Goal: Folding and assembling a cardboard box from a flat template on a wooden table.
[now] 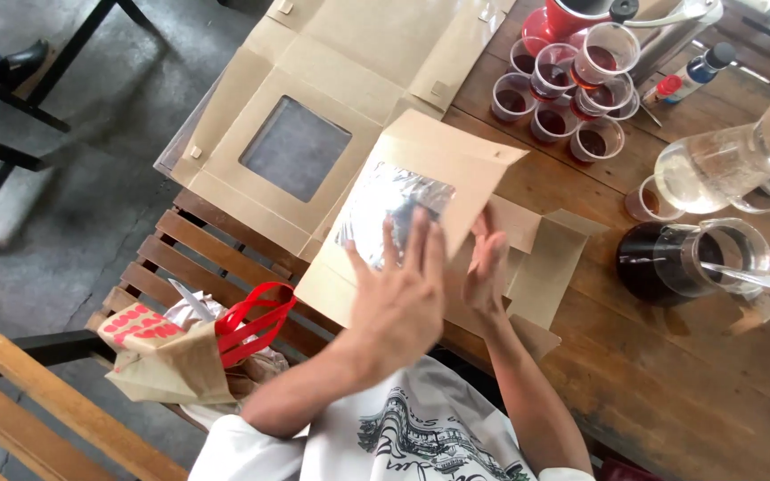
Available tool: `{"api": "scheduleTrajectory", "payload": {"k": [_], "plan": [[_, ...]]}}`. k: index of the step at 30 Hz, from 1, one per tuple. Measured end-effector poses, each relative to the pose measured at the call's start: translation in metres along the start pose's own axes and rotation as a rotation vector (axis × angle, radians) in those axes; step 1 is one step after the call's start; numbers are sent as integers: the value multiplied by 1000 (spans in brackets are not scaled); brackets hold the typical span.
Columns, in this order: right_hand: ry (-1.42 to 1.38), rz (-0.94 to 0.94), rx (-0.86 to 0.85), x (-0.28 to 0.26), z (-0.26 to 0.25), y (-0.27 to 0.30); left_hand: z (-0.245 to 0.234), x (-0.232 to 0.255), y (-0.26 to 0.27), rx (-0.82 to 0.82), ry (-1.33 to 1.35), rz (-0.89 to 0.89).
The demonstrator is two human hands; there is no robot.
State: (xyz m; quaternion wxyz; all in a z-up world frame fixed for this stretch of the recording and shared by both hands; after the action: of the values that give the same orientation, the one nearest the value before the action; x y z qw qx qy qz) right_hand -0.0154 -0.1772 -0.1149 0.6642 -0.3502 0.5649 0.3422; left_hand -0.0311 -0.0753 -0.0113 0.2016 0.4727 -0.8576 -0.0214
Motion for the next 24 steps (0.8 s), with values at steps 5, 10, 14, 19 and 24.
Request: {"api": "scheduleTrajectory", "payload": {"k": [5,10,14,19,24], "plan": [[435,19,20,14,-31,-15,31,2,-13,-117,37,-52],[799,23,-75,29,-40,-21,112,-55,-35,242,-37,11],[946,-88,-44,15,-29,-21,90,-97,-58,493,-42,-112],[635,-90,71,31,-35,-24,82,-116,-67,369,71,-216],[1310,-90,-8,68,-51,-38,98,-125,-69,387,-35,-164]]}}
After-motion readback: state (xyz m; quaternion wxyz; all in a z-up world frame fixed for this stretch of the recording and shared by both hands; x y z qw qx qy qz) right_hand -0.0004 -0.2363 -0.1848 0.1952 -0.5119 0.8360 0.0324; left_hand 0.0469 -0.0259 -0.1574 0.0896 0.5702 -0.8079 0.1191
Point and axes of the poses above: each hand's wrist, its own y-axis away from the middle knuckle, its own z-axis out of the palm, x = y × z, the point moved 1 cm from there along -y, towards the middle knuckle, and after that the axes turned 6 degrees about x, right-handed, at the moved point
